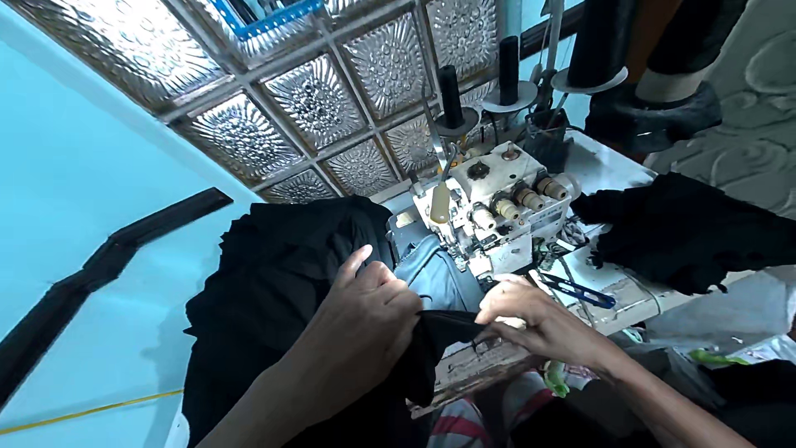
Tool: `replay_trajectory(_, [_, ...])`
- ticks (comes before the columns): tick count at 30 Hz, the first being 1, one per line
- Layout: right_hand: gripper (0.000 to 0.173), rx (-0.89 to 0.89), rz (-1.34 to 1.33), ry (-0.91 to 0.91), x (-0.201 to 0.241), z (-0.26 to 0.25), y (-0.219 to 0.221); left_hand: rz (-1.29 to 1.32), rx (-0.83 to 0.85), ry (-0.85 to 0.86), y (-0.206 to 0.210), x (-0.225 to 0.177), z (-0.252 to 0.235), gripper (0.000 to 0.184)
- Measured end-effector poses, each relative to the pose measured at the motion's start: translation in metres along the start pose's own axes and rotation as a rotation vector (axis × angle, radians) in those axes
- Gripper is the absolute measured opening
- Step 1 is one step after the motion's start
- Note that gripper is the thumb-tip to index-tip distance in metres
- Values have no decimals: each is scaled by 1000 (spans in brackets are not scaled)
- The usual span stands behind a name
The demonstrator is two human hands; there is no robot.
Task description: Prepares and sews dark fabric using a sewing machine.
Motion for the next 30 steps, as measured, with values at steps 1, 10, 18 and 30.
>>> replay_trajectory(1, [17,-20,10,17,-5,-4,1,-5,-9,-9,1,2,0,30])
replay_trajectory(10, [19,-93,104,74,-38,-41,9,79,-75,-56,10,27,-5,26])
replay_trajectory(18, [14,-56,-168,29,-27,-60,5,493,32,-131,9,25,-4,23])
replay_trajectory(30, [12,3,-327,101,-21,-34,-2,358,85,-219,-7,52,-8,31])
Point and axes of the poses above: each hand's wrist, its own z-axis away from the middle knuckle, its own y-axis out of the palm, x = y × z, the point moved 4 cm from there along -z, towards the middle knuckle, and after that the axes turned 5 degrees about z, right-handed, at the moved point
